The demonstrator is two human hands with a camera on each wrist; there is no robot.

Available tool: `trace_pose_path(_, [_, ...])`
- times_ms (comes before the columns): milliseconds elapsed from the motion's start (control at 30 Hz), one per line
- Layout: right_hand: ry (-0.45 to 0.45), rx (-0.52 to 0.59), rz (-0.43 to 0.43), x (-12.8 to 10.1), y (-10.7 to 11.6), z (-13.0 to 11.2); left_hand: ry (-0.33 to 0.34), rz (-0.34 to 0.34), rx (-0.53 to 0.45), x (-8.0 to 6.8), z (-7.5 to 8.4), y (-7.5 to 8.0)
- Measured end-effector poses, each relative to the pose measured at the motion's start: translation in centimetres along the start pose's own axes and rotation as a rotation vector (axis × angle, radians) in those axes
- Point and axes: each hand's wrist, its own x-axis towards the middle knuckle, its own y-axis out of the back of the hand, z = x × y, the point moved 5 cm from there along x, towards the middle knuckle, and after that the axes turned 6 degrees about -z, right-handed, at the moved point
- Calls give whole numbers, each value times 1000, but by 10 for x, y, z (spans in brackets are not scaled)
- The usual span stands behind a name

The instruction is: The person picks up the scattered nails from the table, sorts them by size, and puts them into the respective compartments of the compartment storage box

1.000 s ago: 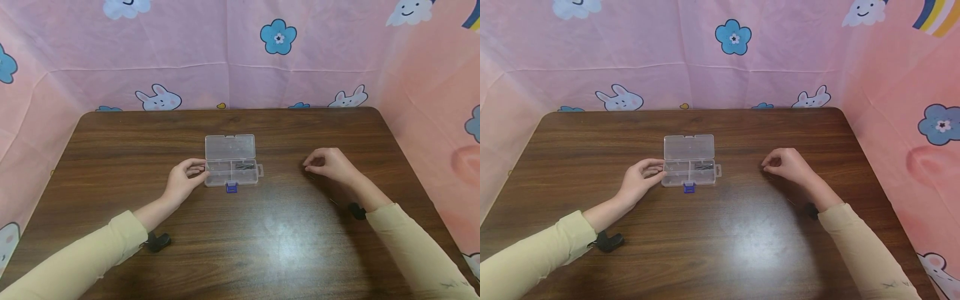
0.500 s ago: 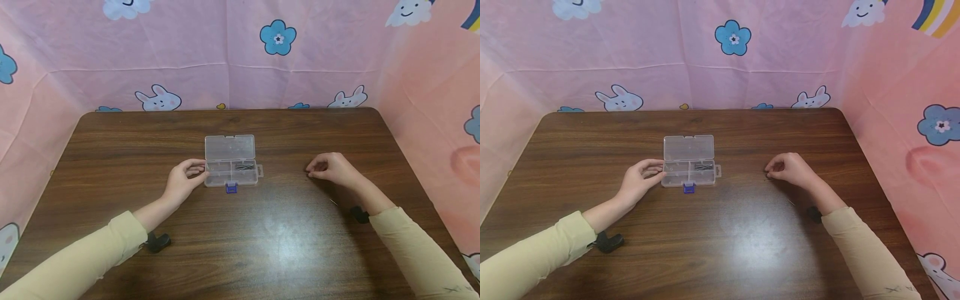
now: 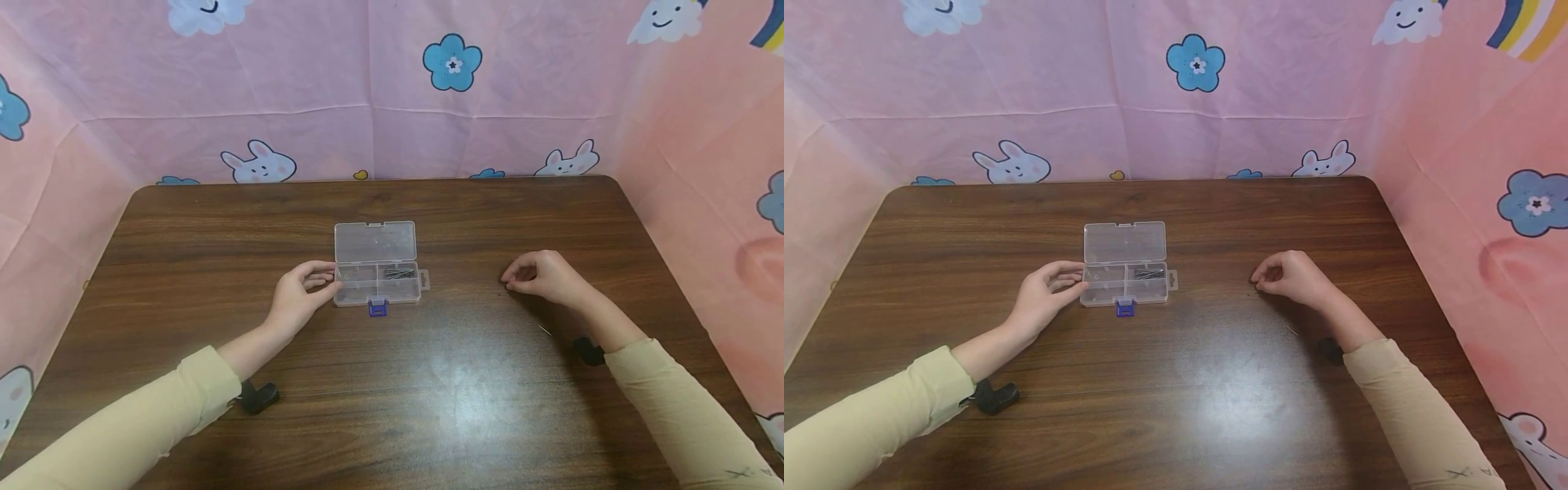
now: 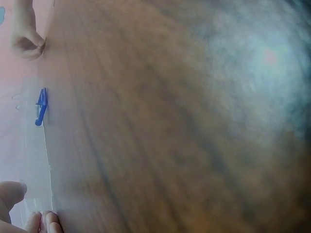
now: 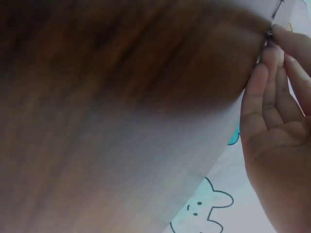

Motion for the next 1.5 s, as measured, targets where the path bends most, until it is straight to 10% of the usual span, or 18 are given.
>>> trace_pose_path(733, [46,-30,23,12,6,-11,-6,-1,-14,1,-1,0])
trace_pose_path(1500, [296,100,-70,78,-35,-102,6,-1,-11,-2,0,0])
